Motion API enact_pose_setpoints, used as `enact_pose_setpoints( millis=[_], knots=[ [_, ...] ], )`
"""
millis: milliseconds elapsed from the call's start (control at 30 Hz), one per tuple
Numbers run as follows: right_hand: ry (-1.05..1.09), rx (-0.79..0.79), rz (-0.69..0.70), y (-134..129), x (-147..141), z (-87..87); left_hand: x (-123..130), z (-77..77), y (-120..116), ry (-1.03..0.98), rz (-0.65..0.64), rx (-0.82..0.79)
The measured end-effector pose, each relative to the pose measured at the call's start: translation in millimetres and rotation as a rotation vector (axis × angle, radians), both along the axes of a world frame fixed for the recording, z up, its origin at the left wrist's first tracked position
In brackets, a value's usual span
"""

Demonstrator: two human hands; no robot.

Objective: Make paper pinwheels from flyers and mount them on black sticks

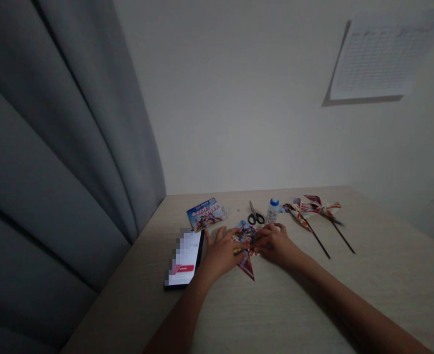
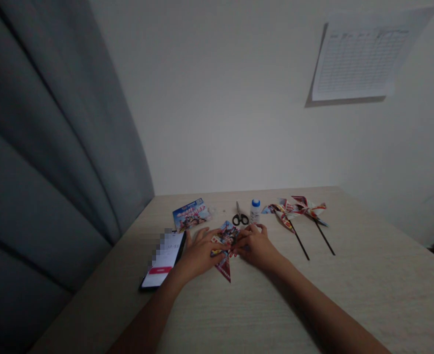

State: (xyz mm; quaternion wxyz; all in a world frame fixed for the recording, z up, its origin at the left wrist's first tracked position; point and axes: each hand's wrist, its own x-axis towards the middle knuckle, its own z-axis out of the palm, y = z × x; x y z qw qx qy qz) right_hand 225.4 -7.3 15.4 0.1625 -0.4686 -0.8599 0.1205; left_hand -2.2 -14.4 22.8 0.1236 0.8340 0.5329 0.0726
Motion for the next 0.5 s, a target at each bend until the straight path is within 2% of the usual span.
enact_pose_setpoints(
  millis=[167, 367, 500],
  knots=[
    [-0.008, 0.0, -0.01, 1.1, 0.3, -1.0, 0.9, 0.3, 1.6, -0.015, -0.006, -0.018],
    [0.016, 0.005, -0.001, 0.3, -0.1, -2.6, 2.0, -2.8, 5.3, -0.1, 0.061, 0.0],
    [0.065, 0.044, 0.013, -0.4, 0.0, -1.4, -2.9, -4.2, 6.5, -0.081, 0.064, 0.004]
  ],
)
